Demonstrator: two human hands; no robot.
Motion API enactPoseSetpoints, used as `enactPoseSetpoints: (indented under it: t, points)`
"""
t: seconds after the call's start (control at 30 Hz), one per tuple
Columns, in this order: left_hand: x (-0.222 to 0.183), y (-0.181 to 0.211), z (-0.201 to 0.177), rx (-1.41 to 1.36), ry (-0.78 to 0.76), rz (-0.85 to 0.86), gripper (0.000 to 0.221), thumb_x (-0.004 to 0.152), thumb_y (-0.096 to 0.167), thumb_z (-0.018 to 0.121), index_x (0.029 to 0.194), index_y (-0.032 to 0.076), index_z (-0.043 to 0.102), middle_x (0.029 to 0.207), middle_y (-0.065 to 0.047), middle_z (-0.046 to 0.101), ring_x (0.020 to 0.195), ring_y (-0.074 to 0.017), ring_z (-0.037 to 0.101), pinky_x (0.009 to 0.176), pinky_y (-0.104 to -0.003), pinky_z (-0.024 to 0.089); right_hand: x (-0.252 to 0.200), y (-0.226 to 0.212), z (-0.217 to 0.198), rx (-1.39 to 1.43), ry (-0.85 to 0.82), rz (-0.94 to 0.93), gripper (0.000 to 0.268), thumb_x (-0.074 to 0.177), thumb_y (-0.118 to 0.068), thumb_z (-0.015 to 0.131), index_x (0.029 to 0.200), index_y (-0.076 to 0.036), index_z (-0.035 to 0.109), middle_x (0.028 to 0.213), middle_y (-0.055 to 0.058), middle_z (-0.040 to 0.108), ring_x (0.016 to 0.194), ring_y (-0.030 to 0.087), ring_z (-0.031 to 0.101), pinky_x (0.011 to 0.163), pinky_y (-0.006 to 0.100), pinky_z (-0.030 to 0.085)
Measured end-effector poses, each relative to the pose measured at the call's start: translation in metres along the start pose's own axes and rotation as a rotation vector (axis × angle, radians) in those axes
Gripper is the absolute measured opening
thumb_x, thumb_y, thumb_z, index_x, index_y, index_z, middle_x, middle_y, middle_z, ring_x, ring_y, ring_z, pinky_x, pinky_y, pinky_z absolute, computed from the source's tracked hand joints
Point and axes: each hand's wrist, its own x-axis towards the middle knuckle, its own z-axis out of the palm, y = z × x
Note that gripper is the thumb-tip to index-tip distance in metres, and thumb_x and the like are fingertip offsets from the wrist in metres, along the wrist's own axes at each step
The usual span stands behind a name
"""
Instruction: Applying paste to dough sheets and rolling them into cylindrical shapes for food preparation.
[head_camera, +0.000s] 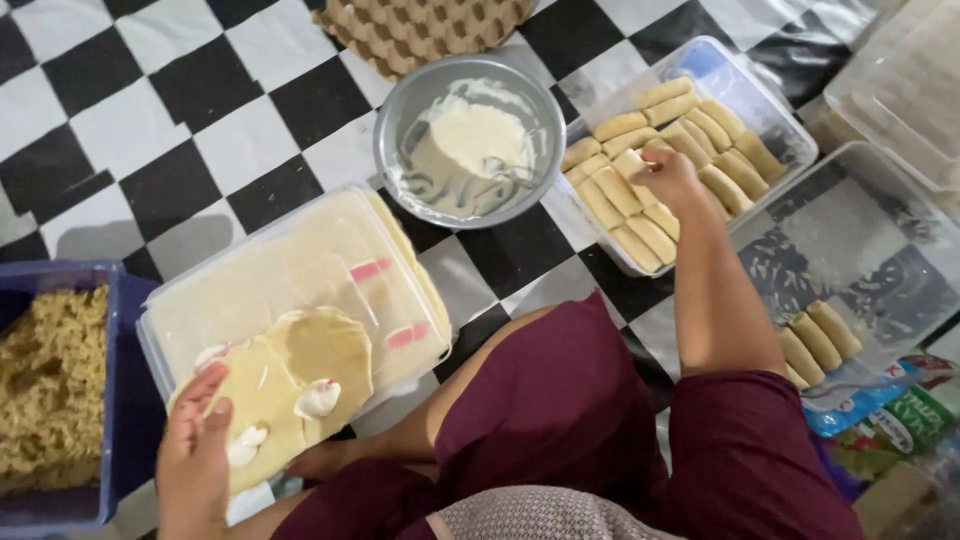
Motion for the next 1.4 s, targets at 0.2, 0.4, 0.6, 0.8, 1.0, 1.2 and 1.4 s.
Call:
enactPoseSetpoints:
  t: [0.2,0.4,0.6,0.8,1.0,1.2,1.4]
  points:
    - [0.02,-0.068,-0.055,0.089,0.267,0.026,0.036,0.106,0.007,0.056,0.14,-0.002,0.054,0.121,-0.013,0.059,0.097,-0.016,0.052,0.086,-0.026,0.043,0.04,0.056,0.016,-0.182,0.001,-0.044,0.047,0.081,-0.031,0.078,0.117,-0.001,0.073,0.087,0.008,0.068,0.075,0.023,0.058,0.074,0.036,0.048]
    - [0.019,-0.094,-0.087,0.783,0.4,0.514,0.035,0.09,0.014,0.075,0.12,0.004,0.062,0.105,-0.013,0.063,0.097,-0.0323,0.058,0.093,-0.044,0.04,-0.066,-0.131,0.043,-0.61,0.291,-0.403,0.047,0.094,-0.01,0.078,0.137,0.001,0.065,0.132,0.028,0.053,0.109,0.054,0.048,0.081,0.071,0.044]
    - [0.007,-0.131,-0.107,0.496,0.211,0.297,0.051,0.068,0.041,0.092,0.094,0.006,0.066,0.099,-0.01,0.06,0.095,-0.0292,0.054,0.089,-0.039,0.046,-0.272,-0.324,0.168,-0.303,-0.058,-0.993,0.022,0.094,0.001,0.075,0.116,0.003,0.071,0.125,0.021,0.061,0.111,0.038,0.058,0.098,0.046,0.048]
    - [0.001,-0.164,-0.079,0.828,-0.159,-0.14,0.095,0.047,0.042,0.1,0.12,0.023,0.041,0.135,-0.01,0.036,0.129,-0.0387,0.034,0.101,-0.048,0.035,-0.374,-0.309,0.323,-0.286,-0.287,-1.646,0.027,0.093,-0.044,0.07,0.106,-0.021,0.069,0.1,0.0,0.064,0.101,0.025,0.061,0.085,0.041,0.045]
    - [0.002,-0.177,-0.08,0.881,-0.084,0.182,0.053,0.061,0.041,0.093,0.093,0.029,0.052,0.113,0.001,0.045,0.116,-0.0299,0.043,0.091,-0.044,0.04,-0.4,-0.332,0.339,-0.425,-0.241,-1.678,0.01,0.097,-0.028,0.065,0.092,-0.02,0.066,0.091,0.001,0.059,0.092,0.025,0.059,0.081,0.04,0.044]
    - [0.002,-0.169,-0.087,0.798,-0.213,0.088,0.033,0.075,0.06,0.078,0.092,0.034,0.067,0.111,0.003,0.053,0.118,-0.0283,0.047,0.094,-0.043,0.045,-0.375,-0.341,0.331,-0.41,-0.404,-1.483,0.012,0.091,-0.035,0.075,0.091,-0.024,0.071,0.084,-0.005,0.067,0.089,0.02,0.062,0.081,0.037,0.044]
    - [0.003,-0.163,-0.09,0.794,-0.226,0.016,0.027,0.085,0.044,0.075,0.107,0.03,0.068,0.12,-0.002,0.05,0.121,-0.0305,0.042,0.096,-0.043,0.044,-0.354,-0.36,0.352,-0.458,-0.5,-1.194,0.01,0.095,-0.029,0.072,0.099,-0.021,0.074,0.091,-0.002,0.071,0.097,0.023,0.065,0.084,0.039,0.046]
